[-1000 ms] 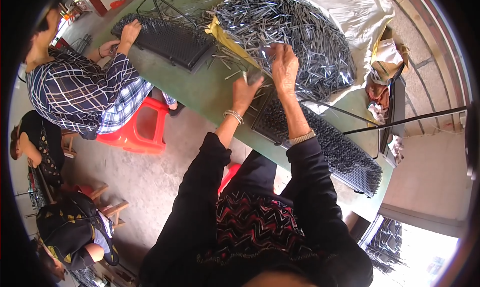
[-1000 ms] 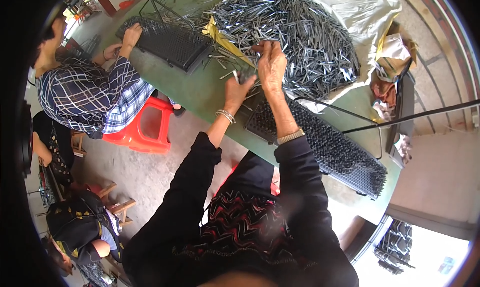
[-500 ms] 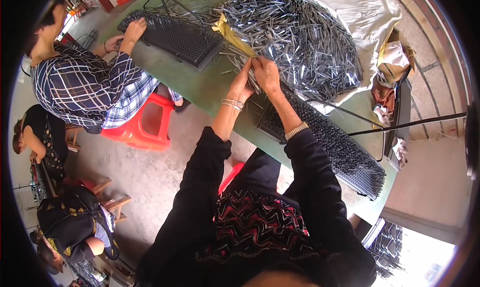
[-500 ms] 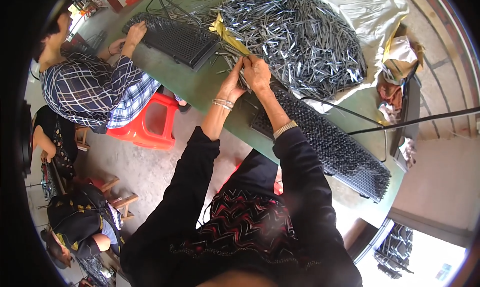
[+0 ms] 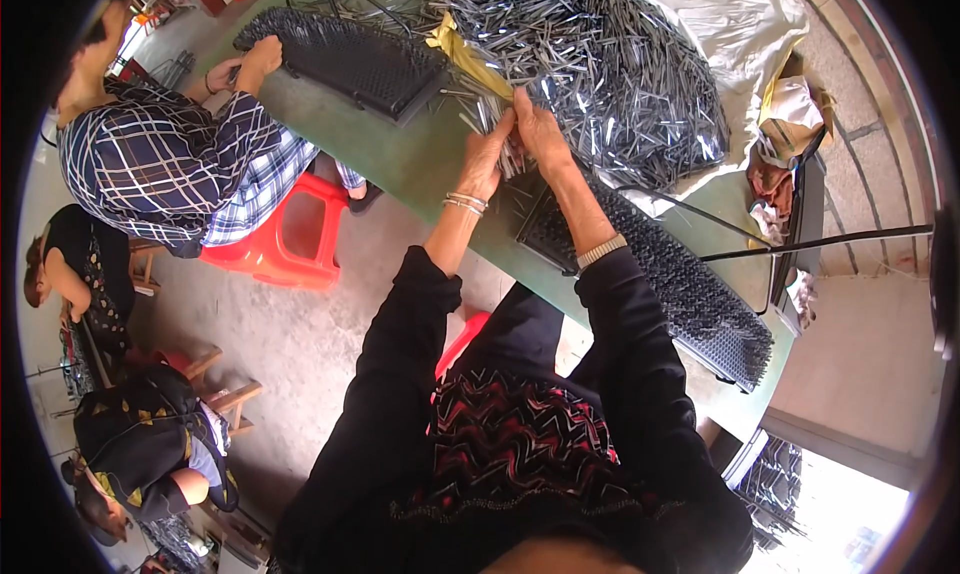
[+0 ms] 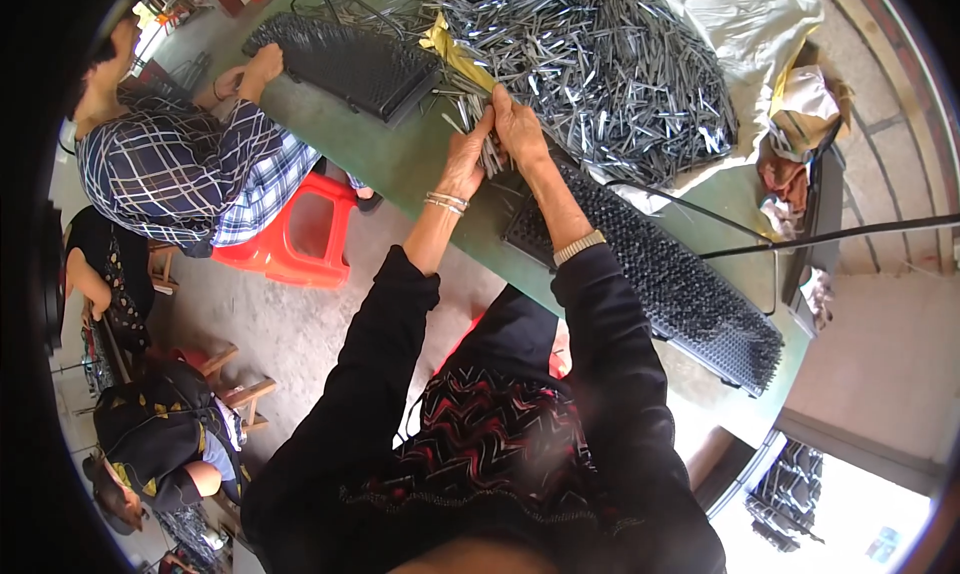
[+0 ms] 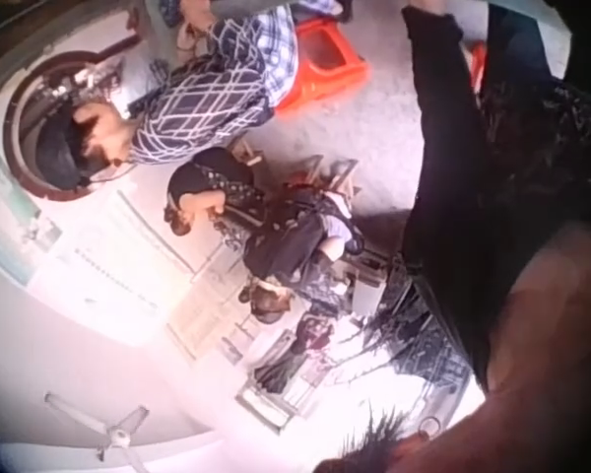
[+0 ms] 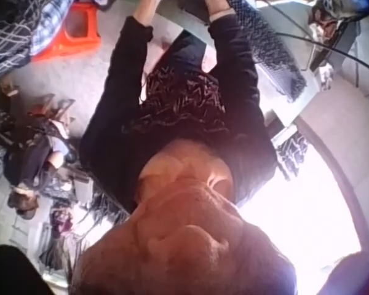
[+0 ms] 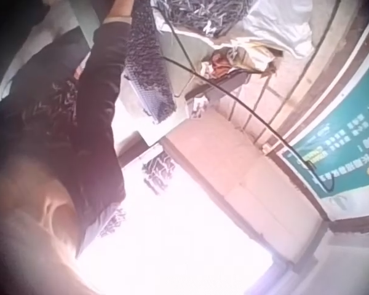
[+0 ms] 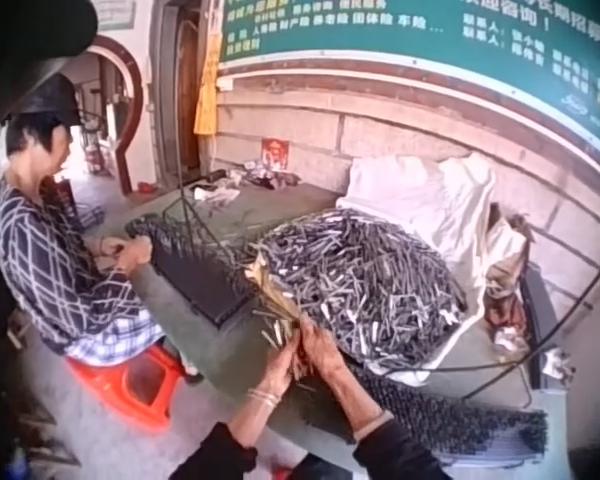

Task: Inserting small metal pins into a perforated black plate manually.

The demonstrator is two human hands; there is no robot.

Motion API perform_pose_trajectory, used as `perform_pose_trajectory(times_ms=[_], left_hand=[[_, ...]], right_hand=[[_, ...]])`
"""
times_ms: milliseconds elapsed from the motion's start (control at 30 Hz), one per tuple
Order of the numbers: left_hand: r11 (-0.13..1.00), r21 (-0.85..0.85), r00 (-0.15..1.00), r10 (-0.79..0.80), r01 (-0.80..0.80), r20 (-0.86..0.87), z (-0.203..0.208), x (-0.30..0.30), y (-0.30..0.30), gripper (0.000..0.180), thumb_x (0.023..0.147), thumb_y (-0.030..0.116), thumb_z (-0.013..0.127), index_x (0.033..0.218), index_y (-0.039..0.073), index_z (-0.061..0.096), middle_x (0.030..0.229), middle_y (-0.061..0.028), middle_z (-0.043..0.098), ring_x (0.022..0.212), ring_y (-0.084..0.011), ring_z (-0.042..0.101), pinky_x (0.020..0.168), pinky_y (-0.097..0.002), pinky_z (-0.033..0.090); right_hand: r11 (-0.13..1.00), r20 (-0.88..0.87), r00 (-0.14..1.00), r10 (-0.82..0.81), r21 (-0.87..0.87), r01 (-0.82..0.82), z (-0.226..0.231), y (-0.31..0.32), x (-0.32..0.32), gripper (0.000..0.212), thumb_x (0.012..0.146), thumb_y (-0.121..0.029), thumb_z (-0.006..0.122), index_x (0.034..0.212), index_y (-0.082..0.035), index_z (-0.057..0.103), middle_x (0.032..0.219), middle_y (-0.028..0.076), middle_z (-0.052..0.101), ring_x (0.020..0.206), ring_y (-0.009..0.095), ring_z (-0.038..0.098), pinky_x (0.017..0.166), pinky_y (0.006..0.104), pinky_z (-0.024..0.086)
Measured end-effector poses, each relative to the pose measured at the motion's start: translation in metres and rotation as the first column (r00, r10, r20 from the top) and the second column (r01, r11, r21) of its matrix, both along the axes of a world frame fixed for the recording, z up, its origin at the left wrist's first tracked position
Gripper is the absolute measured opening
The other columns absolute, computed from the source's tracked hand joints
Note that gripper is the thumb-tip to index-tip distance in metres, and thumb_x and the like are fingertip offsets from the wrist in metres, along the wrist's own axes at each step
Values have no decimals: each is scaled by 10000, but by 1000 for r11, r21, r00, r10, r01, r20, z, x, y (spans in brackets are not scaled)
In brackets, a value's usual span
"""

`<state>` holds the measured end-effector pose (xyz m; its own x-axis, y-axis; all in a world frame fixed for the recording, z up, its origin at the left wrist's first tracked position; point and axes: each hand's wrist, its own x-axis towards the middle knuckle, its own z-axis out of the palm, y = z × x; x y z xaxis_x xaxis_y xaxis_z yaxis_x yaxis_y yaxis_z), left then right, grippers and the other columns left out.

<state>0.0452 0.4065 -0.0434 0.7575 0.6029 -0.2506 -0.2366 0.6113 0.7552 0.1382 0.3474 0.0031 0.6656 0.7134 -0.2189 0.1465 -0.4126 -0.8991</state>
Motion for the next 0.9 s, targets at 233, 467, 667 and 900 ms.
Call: perform_pose_trajectory(times_ms=[233, 467, 667, 900], left_hand=[[771, 613, 963, 263, -174, -57, -3, -5, 3, 218, 804, 162, 714, 925, 16, 607, 754, -21, 613, 652, -104, 560, 597, -253, 457], [655, 719, 921, 385, -230, -56, -27, -16, 0, 299, 784, 135, 730, 1004, 7, 573, 829, -40, 638, 761, -125, 576, 710, -298, 477], [553, 826, 893, 419, -110, -162, -20, -20, -7, 269, 788, 119, 718, 984, 0, 578, 817, -13, 639, 722, -131, 582, 680, -302, 483], [811, 502, 927, 373, -300, -48, -32, -21, -1, 188, 814, 137, 695, 876, -17, 607, 737, -52, 641, 618, -157, 592, 581, -300, 485]], right_hand=[[922, 117, 993, -8, 386, -38, 10, 5, -26, 710, 927, -596, 423, 1099, 68, 607, 829, 161, 662, 765, 224, 621, 705, 331, 489], [934, 65, 994, 88, 342, -105, -7, -9, -23, 599, 976, -457, 436, 1206, 87, 539, 1142, 193, 627, 1118, 250, 554, 979, 311, 396], [868, 656, 609, 446, -482, -116, 0, -39, -13, 256, 848, -232, 535, 935, -28, 662, 944, 231, 656, 842, 420, 641, 787, 448, 504], [470, 404, 308, 861, -864, -180, 1, -29, -54, 475, 696, -342, 757, 1045, -35, 655, 1039, 144, 639, 1023, 283, 605, 871, 447, 445]])
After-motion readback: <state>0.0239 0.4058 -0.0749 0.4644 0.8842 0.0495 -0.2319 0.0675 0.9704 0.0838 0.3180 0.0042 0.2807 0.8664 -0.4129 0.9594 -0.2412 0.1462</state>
